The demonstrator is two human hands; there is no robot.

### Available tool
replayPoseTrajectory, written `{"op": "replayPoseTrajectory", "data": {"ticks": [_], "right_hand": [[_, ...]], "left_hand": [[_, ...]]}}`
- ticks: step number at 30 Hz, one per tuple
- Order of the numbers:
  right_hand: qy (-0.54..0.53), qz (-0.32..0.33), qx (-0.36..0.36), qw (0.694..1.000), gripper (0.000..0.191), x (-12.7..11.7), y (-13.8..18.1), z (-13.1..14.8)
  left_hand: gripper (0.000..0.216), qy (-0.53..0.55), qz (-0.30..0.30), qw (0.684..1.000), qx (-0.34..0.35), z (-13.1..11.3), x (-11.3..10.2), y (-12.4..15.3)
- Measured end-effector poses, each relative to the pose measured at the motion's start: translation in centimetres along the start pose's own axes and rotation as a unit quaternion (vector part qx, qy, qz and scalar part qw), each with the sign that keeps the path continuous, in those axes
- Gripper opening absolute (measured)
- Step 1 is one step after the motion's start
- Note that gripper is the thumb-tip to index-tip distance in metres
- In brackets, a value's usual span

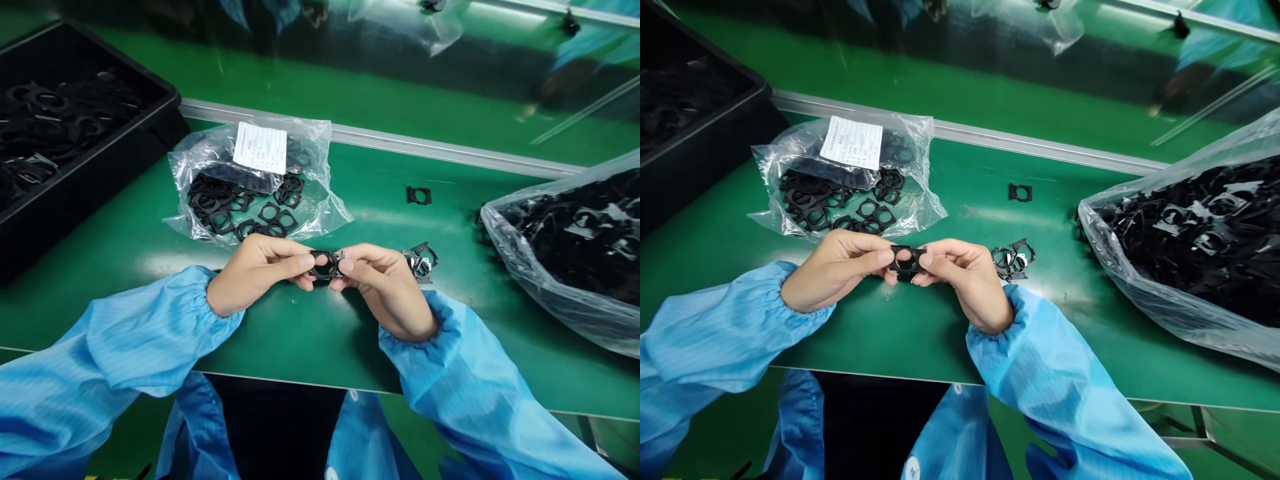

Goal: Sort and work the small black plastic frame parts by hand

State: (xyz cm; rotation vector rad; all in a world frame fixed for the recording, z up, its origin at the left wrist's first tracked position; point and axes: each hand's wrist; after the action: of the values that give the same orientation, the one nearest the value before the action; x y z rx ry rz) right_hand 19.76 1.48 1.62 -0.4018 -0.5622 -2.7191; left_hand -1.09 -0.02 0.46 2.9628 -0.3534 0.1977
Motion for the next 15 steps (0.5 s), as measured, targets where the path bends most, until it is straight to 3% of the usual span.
{"op": "replayPoseTrajectory", "data": {"ticks": [6,15], "right_hand": [[-0.049,-0.002,0.029,0.998,0.021,0.03,-0.24,-0.01],[-0.034,0.026,-0.011,0.999,0.028,0.07,-0.66,-0.27]], "left_hand": [[0.025,0.062,0.002,0.998,-0.023,0.17,0.13,-0.1],[0.034,0.039,-0.007,0.999,0.011,0.6,0.03,-0.57]]}}
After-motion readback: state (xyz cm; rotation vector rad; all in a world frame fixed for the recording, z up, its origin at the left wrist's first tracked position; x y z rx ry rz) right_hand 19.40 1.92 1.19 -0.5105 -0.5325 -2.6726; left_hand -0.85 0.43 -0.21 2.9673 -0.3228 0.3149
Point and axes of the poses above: each hand's wrist, its own y-axis away from the middle knuckle, its own x-axis out of the palm, z = x × y, and after that the axes turned 1 degree about -z, right-handed
